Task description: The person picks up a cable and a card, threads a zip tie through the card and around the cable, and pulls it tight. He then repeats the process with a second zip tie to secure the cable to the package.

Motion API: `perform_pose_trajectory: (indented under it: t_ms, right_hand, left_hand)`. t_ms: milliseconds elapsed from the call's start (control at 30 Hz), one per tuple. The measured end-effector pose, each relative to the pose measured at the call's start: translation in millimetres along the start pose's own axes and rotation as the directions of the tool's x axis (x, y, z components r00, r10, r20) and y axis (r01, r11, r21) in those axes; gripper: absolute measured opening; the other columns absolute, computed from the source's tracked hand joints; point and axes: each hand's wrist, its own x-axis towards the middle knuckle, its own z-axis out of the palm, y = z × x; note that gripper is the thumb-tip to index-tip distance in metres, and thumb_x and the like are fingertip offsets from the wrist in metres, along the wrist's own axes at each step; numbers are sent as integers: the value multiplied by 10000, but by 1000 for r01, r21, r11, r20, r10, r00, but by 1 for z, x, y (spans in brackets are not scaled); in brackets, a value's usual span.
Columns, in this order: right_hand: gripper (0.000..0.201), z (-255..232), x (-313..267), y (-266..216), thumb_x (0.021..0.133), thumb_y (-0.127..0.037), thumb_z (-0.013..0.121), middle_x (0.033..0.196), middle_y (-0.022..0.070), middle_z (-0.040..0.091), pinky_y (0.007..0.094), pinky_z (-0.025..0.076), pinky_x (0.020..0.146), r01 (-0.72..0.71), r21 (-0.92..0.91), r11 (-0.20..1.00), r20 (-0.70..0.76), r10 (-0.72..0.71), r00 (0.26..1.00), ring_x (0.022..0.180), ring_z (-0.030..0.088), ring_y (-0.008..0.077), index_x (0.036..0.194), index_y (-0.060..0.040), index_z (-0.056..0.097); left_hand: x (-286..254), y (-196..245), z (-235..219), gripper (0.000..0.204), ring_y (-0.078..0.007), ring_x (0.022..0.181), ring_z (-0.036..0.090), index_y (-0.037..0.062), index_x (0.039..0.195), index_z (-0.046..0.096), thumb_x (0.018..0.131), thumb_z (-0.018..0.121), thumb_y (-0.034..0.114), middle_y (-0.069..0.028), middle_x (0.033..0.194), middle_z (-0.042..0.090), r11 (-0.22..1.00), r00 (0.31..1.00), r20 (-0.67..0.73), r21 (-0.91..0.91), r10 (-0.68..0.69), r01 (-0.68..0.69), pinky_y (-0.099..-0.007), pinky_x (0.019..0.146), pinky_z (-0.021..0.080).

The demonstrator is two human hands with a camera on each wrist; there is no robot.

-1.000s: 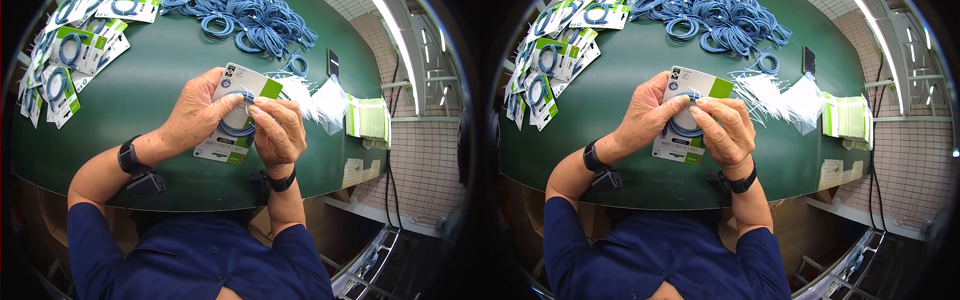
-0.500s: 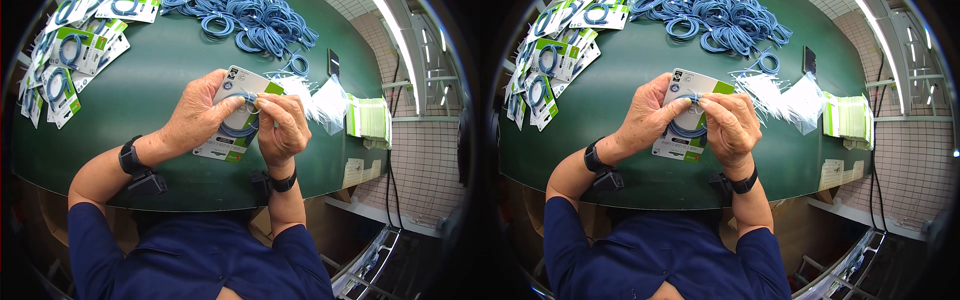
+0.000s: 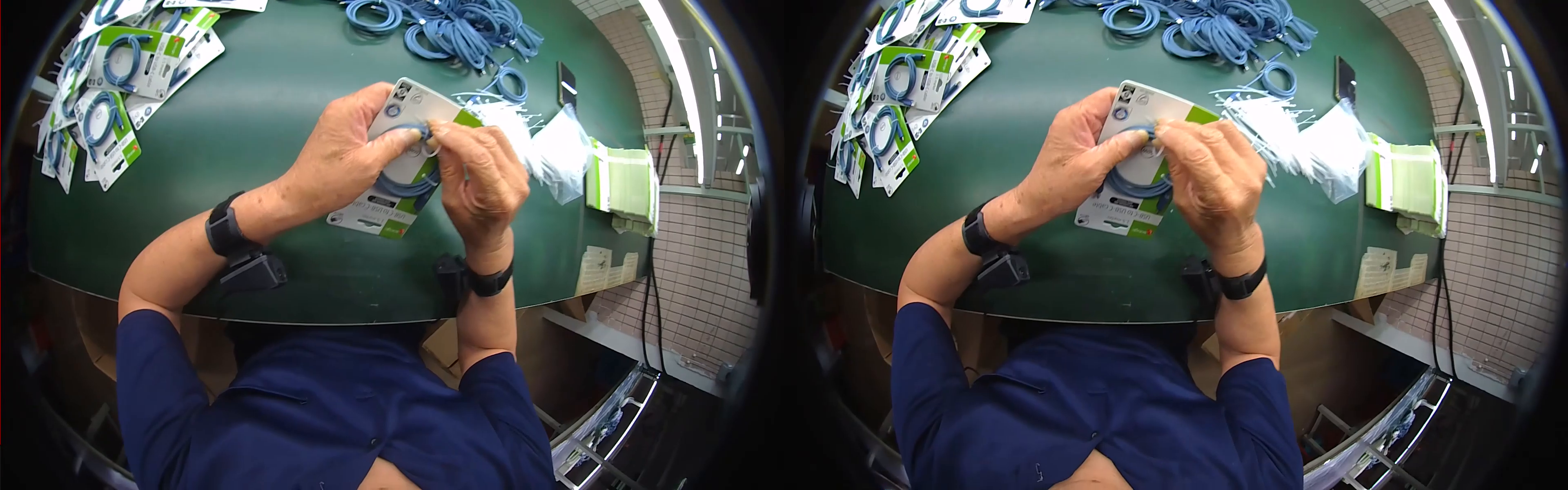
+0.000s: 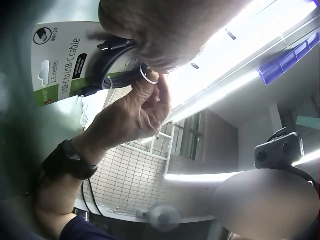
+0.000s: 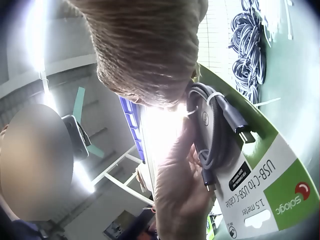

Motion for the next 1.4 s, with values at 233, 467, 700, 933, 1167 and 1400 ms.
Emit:
perform_pose_trajectory:
  t_ms: [233,467,700,933,1167,1400]
  right_hand:
    - [239,-9,3,4,843,50,822,948,103,765,310,556,708,2,-33,999,80,1,997,751,683,239,1065,-30,785]
    - [248,-19,5,-1,856,25,824,935,62,722,296,543,689,-207,140,968,77,198,977,785,657,179,1086,-66,803]
    - [178,-14,-6,21,966,-86,794,956,30,732,247,535,662,-555,641,530,-12,730,683,810,646,86,1124,-5,779]
    - [237,-8,-24,34,977,-196,801,950,35,749,226,557,694,-655,724,-214,669,448,593,840,684,84,1102,0,757]
    - [146,-2,-21,27,963,-152,796,932,30,709,252,578,761,-559,806,-196,576,478,663,840,673,89,965,-27,722]
    - [97,-2,-15,29,977,-82,755,876,-11,644,218,507,690,-663,672,330,357,640,680,778,597,49,921,-28,697]
  left_hand:
    - [-1,0,2,231,-133,909,693,-21,1184,678,982,699,88,-98,1004,760,999,1000,27,-38,14,-13,-324,811,582]
    - [-1,7,0,243,-120,933,695,-21,1210,655,986,695,64,-97,1046,755,996,996,77,74,45,-51,-308,842,583]
    - [-3,20,4,234,-107,978,687,-22,1214,642,991,707,9,-73,1078,747,996,994,103,-84,21,-13,-289,875,579]
    - [-12,22,7,263,-101,1002,678,-23,1232,639,988,731,4,-65,1100,742,996,985,170,-85,-10,25,-281,894,570]
    - [-14,19,1,328,-143,1076,704,-37,1318,585,1017,707,7,-106,1196,725,1000,968,249,-14,-19,23,-308,974,585]
    - [-13,26,6,348,-111,1032,692,-37,1273,612,958,757,-7,-95,1162,726,991,971,233,-107,-59,86,-280,923,575]
